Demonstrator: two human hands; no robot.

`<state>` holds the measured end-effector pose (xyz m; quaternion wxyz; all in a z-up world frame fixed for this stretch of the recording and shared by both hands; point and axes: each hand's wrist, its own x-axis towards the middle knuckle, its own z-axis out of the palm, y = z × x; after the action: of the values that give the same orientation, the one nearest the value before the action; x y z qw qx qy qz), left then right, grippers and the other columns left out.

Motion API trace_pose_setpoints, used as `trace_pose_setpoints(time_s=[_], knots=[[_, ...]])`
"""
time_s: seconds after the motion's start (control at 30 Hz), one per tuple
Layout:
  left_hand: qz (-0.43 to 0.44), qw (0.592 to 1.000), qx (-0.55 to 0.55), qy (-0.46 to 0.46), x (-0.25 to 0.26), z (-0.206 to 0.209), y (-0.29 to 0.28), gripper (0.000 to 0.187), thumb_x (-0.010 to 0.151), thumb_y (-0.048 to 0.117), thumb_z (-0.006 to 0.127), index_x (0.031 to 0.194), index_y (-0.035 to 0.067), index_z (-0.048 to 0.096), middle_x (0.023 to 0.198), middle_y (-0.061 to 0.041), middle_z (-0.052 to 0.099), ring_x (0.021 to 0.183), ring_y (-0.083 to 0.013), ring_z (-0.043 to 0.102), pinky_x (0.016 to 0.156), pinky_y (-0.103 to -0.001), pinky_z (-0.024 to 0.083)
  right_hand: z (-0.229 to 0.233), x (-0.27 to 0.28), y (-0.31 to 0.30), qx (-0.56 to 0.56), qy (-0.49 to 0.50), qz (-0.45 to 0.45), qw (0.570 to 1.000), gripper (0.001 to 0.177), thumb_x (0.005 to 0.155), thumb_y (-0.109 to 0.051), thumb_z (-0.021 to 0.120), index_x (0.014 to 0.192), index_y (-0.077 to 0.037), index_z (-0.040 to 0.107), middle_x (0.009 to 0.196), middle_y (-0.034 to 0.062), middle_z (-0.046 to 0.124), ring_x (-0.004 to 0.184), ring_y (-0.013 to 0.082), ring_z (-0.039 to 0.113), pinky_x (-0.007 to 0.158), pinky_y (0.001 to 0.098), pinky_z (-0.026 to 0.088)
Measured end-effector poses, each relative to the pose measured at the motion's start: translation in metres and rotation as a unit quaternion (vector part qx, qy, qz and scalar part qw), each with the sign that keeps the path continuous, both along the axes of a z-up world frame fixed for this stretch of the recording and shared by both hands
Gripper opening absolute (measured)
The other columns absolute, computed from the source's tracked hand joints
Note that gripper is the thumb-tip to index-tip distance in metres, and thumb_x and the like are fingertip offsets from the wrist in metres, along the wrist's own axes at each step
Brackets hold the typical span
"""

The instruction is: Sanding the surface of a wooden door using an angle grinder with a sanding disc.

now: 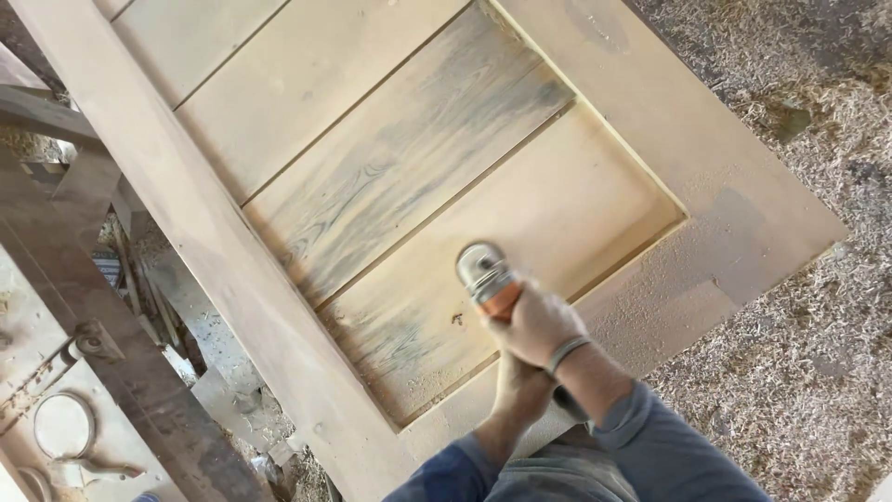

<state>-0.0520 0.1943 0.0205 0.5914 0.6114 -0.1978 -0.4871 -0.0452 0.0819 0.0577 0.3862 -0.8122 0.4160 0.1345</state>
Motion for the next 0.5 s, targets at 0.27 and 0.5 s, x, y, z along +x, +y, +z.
trace_pose_setpoints(time_s=[0.27,0.5], knots=[[0.099,0.987,0.128,-0.009,-0.041,-0.092,0.095,0.051,0.095,0.019,0.069,0.134,0.005,0.04,0.122,-0.012,0.058,0.112,-0.0216,0.06,0.094,-0.037,0.054,0.018,0.014,0.066,0.048,0.041,0.202,0.977,0.051,0.088,-0.045,0.072,0.115,-0.004,0.059,0.094,0.0123,0.073,0.089,0.0301,0.073,0.085,0.0446,0.061],[-0.131,0.947,0.141,-0.258,-0.052,-0.05,0.033,0.046,0.101,0.018,0.065,0.138,0.005,0.042,0.129,-0.01,0.054,0.119,-0.0224,0.053,0.102,-0.041,0.046,0.013,-0.039,0.017,0.043,0.015,0.054,0.998,0.063,0.081,-0.042,0.073,0.128,-0.005,0.054,0.096,0.0129,0.072,0.085,0.028,0.074,0.085,0.0449,0.06]])
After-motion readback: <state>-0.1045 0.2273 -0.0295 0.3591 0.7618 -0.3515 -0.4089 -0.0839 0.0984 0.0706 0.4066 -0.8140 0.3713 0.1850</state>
